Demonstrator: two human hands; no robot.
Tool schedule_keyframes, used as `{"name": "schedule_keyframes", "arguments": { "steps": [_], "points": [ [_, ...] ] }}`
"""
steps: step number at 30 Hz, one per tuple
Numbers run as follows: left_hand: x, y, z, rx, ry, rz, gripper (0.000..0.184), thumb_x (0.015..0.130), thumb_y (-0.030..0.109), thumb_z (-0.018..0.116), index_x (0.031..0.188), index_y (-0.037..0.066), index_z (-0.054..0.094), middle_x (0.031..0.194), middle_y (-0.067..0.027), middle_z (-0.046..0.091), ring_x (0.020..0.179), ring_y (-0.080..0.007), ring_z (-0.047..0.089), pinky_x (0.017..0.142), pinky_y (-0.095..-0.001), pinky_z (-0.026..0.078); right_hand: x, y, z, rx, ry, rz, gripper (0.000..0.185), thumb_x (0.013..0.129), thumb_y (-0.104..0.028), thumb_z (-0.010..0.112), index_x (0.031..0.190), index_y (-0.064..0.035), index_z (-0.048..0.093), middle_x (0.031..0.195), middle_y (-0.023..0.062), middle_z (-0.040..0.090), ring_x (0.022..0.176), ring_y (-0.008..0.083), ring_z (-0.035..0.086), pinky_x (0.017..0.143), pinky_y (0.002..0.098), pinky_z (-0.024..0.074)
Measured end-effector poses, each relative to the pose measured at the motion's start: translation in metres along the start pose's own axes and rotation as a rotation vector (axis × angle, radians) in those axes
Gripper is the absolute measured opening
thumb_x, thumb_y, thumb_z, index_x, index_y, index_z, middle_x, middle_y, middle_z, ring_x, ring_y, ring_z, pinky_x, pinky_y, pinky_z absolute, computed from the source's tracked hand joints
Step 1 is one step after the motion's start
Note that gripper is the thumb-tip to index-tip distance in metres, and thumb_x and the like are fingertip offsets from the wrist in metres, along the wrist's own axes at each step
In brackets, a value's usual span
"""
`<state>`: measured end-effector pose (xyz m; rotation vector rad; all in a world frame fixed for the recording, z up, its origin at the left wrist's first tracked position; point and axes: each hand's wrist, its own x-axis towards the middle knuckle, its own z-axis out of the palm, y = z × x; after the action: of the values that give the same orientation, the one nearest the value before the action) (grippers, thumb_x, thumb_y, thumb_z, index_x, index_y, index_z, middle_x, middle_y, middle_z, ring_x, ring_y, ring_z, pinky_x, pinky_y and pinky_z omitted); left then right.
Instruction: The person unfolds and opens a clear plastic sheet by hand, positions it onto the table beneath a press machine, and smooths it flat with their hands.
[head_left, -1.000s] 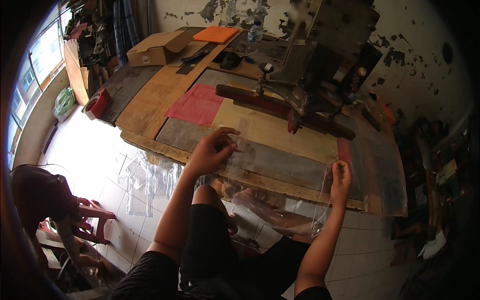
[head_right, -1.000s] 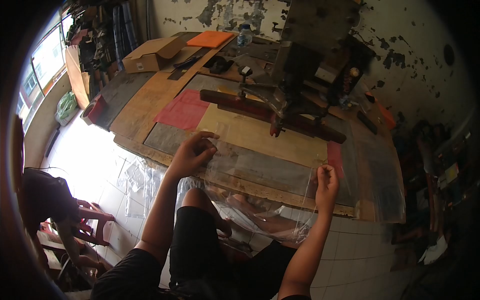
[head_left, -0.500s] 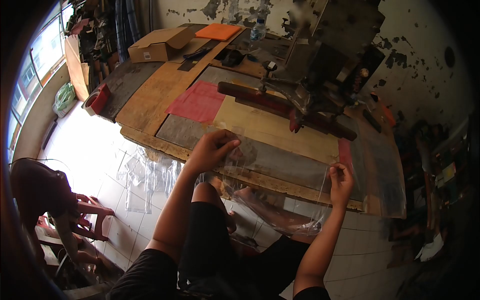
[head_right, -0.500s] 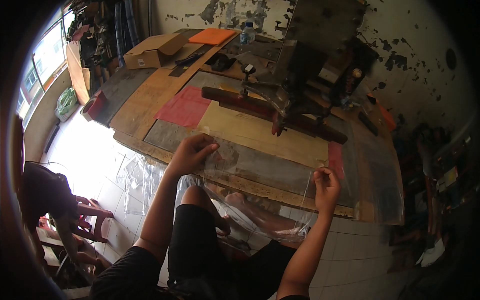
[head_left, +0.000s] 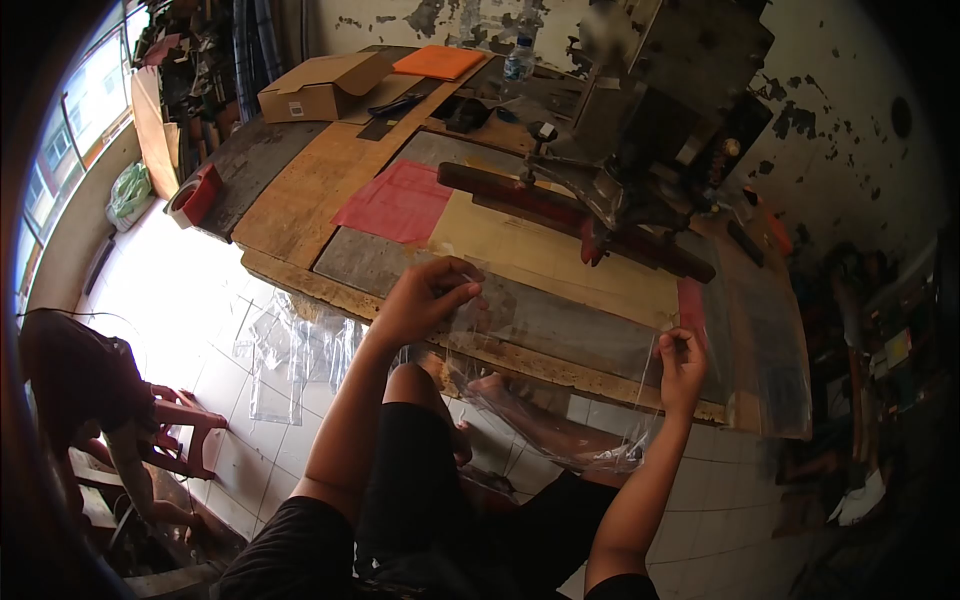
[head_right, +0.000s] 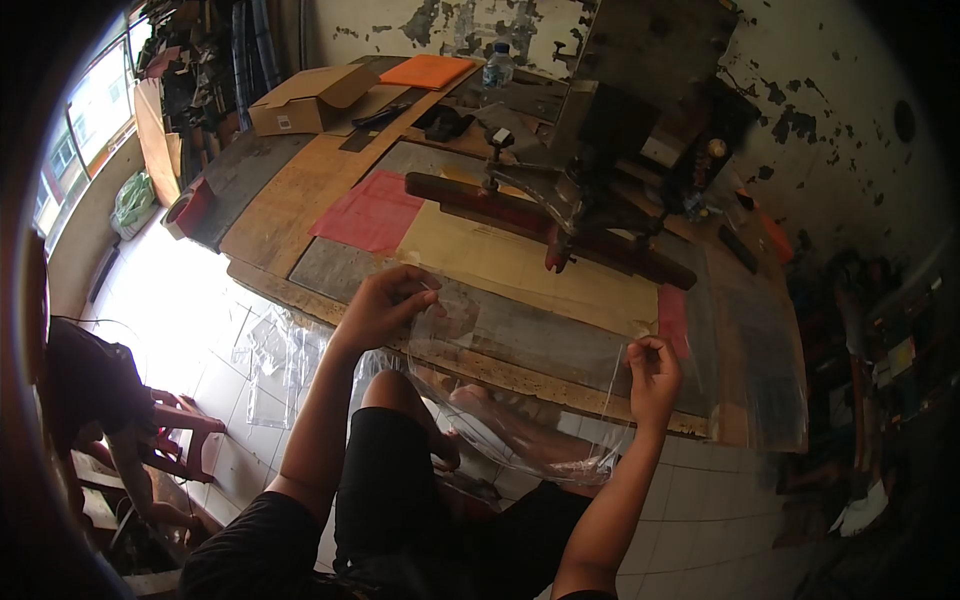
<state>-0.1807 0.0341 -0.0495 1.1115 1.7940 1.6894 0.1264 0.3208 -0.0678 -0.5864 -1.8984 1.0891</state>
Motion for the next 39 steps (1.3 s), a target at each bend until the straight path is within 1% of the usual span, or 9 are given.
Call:
{"name": "schedule_keyframes", "arguments": {
  "steps": [10, 12, 18, 20, 22, 24, 28, 33, 39],
  "points": [
    [0.0, -0.002, 0.002, -0.021, 0.001, 0.041, 0.031, 0.1, 0.022, 0.074, 0.118, -0.003, 0.067, 0.092, -0.007, 0.08, 0.083, -0.0067, 0.068, 0.076, -0.0251, 0.052, 0.0, 0.003, -0.001, -0.047, 0.015, -0.007, 0.025, 0.1, -0.026, 0.076, 0.104, -0.0028, 0.065, 0.091, -0.0006, 0.064, 0.086, 0.0083, 0.059, 0.079, 0.0241, 0.0463],
    [0.0, 0.003, 0.004, 0.156, 0.069, -0.027, 0.034, 0.1, 0.025, 0.074, 0.12, -0.002, 0.067, 0.084, -0.0051, 0.077, 0.077, -0.0075, 0.067, 0.073, -0.0263, 0.051, 0.0, 0.001, 0.0, -0.058, 0.03, 0.007, 0.024, 0.1, -0.024, 0.076, 0.104, -0.0026, 0.066, 0.093, -0.0005, 0.064, 0.087, 0.0085, 0.059, 0.081, 0.0242, 0.0464],
    [0.013, 0.005, 0.011, 0.254, 0.152, 0.011, 0.05, 0.097, 0.023, 0.076, 0.139, 0.005, 0.056, 0.072, -0.0043, 0.069, 0.068, -0.0115, 0.066, 0.066, -0.0286, 0.05, 0.013, -0.013, 0.008, 0.033, 0.043, 0.02, 0.024, 0.101, -0.014, 0.071, 0.121, -0.0042, 0.061, 0.09, -0.0008, 0.061, 0.08, 0.0091, 0.058, 0.076, 0.0255, 0.047],
    [0.026, 0.001, 0.01, 0.197, 0.136, 0.026, 0.055, 0.096, 0.022, 0.076, 0.142, 0.006, 0.051, 0.071, -0.0066, 0.069, 0.067, -0.012, 0.066, 0.063, -0.03, 0.049, 0.021, -0.018, 0.005, -0.055, -0.052, 0.093, 0.031, 0.101, -0.011, 0.069, 0.129, -0.0049, 0.056, 0.087, -0.0008, 0.059, 0.074, 0.0092, 0.057, 0.071, 0.0266, 0.0472],
    [0.042, 0.007, 0.008, 0.326, 0.06, -0.009, 0.041, 0.096, 0.021, 0.075, 0.129, 0.005, 0.059, 0.07, -0.0073, 0.068, 0.066, -0.012, 0.066, 0.062, -0.0313, 0.049, 0.035, -0.017, 0.0, -0.147, -0.072, 0.094, 0.028, 0.099, -0.01, 0.068, 0.126, -0.0051, 0.061, 0.084, 0.002, 0.061, 0.071, 0.0104, 0.057, 0.068, 0.0294, 0.048],
    [0.063, -0.002, 0.005, 0.426, 0.001, -0.004, 0.033, 0.096, 0.021, 0.074, 0.121, 0.005, 0.063, 0.069, -0.0076, 0.068, 0.066, -0.0128, 0.065, 0.062, -0.0318, 0.049, 0.052, -0.024, -0.002, -0.495, -0.227, 0.15, 0.024, 0.098, -0.011, 0.068, 0.122, -0.0059, 0.068, 0.081, 0.0071, 0.064, 0.071, 0.0151, 0.059, 0.07, 0.0326, 0.0495],
    [0.095, -0.008, 0.012, 0.583, -0.047, 0.027, 0.018, 0.095, 0.021, 0.073, 0.103, 0.005, 0.072, 0.07, -0.011, 0.068, 0.066, -0.0188, 0.067, 0.063, -0.035, 0.05, 0.08, 0.0, 0.004, -0.559, -0.225, 0.043, 0.021, 0.097, -0.013, 0.067, 0.116, -0.0069, 0.075, 0.084, 0.0124, 0.069, 0.077, 0.0227, 0.066, 0.075, 0.0358, 0.0522],
    [0.119, -0.031, 0.019, 0.557, 0.004, 0.121, 0.02, 0.094, 0.023, 0.072, 0.105, 0.006, 0.075, 0.077, -0.0151, 0.072, 0.071, -0.0266, 0.069, 0.068, -0.0393, 0.054, 0.094, 0.022, 0.007, -0.617, -0.212, -0.042, 0.022, 0.098, -0.011, 0.065, 0.115, -0.0048, 0.077, 0.102, 0.0172, 0.073, 0.094, 0.0296, 0.073, 0.082, 0.0372, 0.0546],
    [0.122, -0.025, 0.025, 0.615, 0.049, 0.054, 0.024, 0.093, 0.026, 0.073, 0.108, 0.007, 0.079, 0.08, -0.0145, 0.073, 0.073, -0.0278, 0.071, 0.071, -0.0396, 0.055, 0.094, 0.026, 0.01, -0.501, -0.147, -0.037, 0.02, 0.097, -0.006, 0.066, 0.111, -0.0019, 0.079, 0.102, 0.0164, 0.071, 0.092, 0.0282, 0.071, 0.08, 0.0353, 0.054]
  ]
}}
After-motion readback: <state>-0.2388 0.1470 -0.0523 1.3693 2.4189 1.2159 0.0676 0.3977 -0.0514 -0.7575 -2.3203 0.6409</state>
